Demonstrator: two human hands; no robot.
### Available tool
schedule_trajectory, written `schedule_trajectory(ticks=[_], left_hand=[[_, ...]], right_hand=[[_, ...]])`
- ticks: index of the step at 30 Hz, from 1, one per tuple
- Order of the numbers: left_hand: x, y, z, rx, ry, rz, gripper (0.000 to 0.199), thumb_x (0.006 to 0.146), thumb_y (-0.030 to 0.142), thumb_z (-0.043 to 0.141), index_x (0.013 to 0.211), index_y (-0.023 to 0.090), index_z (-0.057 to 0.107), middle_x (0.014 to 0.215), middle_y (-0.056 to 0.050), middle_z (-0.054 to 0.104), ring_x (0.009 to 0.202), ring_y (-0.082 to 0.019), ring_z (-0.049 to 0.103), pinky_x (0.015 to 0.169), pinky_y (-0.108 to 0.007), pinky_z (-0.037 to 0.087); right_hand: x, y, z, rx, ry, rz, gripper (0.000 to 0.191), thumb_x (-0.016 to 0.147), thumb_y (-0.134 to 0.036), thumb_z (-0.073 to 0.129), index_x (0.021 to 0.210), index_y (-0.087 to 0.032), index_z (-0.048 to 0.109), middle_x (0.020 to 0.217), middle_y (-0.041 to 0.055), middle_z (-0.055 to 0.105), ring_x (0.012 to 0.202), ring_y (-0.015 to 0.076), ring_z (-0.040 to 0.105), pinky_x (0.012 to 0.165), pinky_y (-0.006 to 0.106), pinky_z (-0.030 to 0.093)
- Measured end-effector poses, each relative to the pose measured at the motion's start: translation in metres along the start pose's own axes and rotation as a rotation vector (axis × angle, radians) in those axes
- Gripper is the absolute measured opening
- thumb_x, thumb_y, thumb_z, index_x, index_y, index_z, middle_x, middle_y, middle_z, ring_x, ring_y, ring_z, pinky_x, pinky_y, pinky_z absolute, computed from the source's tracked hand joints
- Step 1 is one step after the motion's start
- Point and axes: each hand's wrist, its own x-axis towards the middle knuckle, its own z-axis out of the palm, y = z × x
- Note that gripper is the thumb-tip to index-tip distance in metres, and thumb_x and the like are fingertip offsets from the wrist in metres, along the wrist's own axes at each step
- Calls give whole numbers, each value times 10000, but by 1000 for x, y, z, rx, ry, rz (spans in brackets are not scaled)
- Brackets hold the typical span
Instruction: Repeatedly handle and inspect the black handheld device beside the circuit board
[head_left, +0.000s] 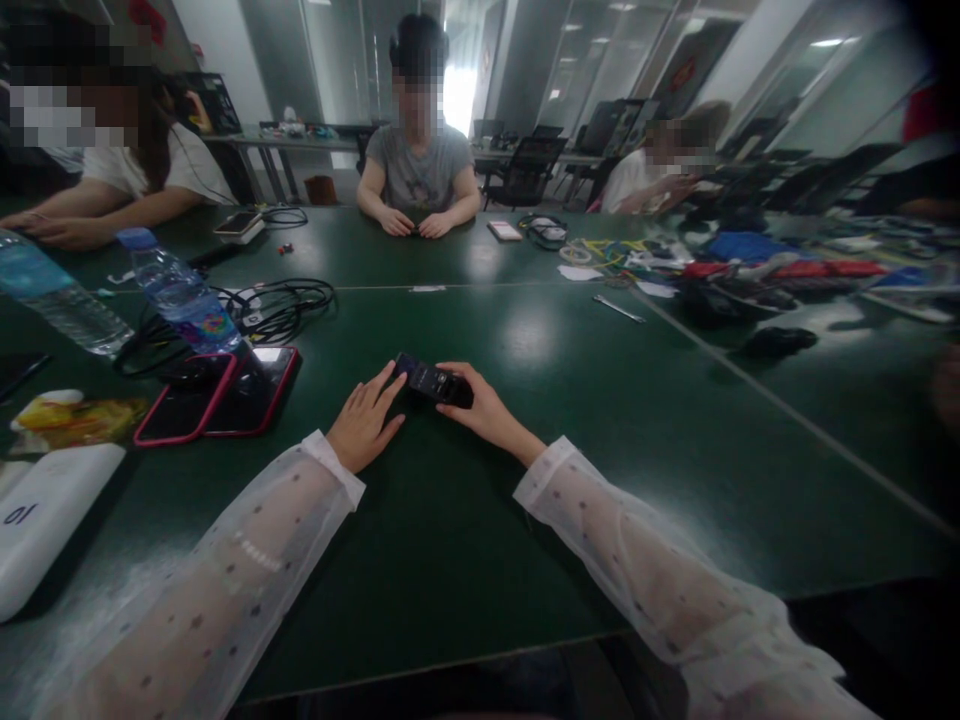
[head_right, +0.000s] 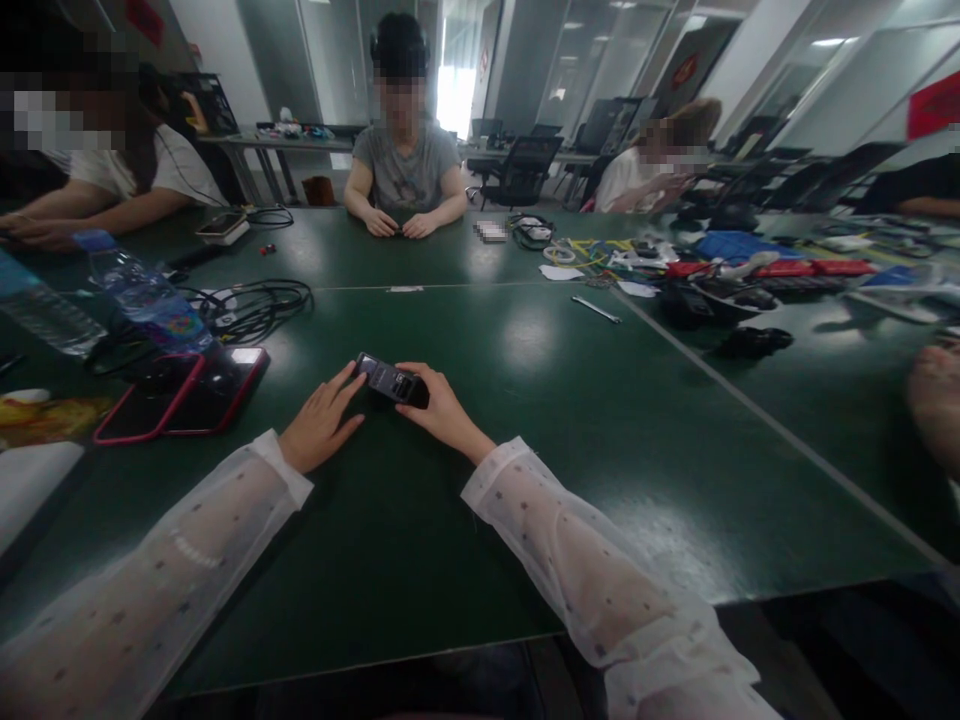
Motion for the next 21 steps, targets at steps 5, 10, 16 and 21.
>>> schedule_trajectory(ticks=[5,10,16,21], left_hand=[[1,2,-2,8,-17,-8,622,968,334,423,1513,255,134,1587,-117,156,1394,-317,314,1111,-552,283],[0,3,-2,8,-27,-16,641,966,324,426,1519,262,106,1593,-111,139,1388,-309,327,1111,-544,290],[1,5,-5,9,-43,-25,644,971,324,418,1521,274,86,1595,-106,134,1399,-305,306,1108,-541,289],[1,4,-5,14,-42,-28,650,971,332,415,1523,274,76,1596,-101,133,1381,-307,337,1104,-542,294]], right_hand=[[1,5,-3,141,-17,17,568,786,-220,691,1298,-301,459,1274,49,556,1167,237,549,1021,479,411],[2,4,-4,213,-24,29,559,791,-209,686,1297,-295,465,1269,49,565,1166,225,560,1017,468,436],[2,3,-5,237,-31,59,557,794,-222,686,1302,-282,468,1273,62,566,1170,228,561,1021,472,437],[3,-2,-7,236,-37,76,550,801,-234,681,1305,-283,465,1284,62,564,1184,227,558,1031,483,433]])
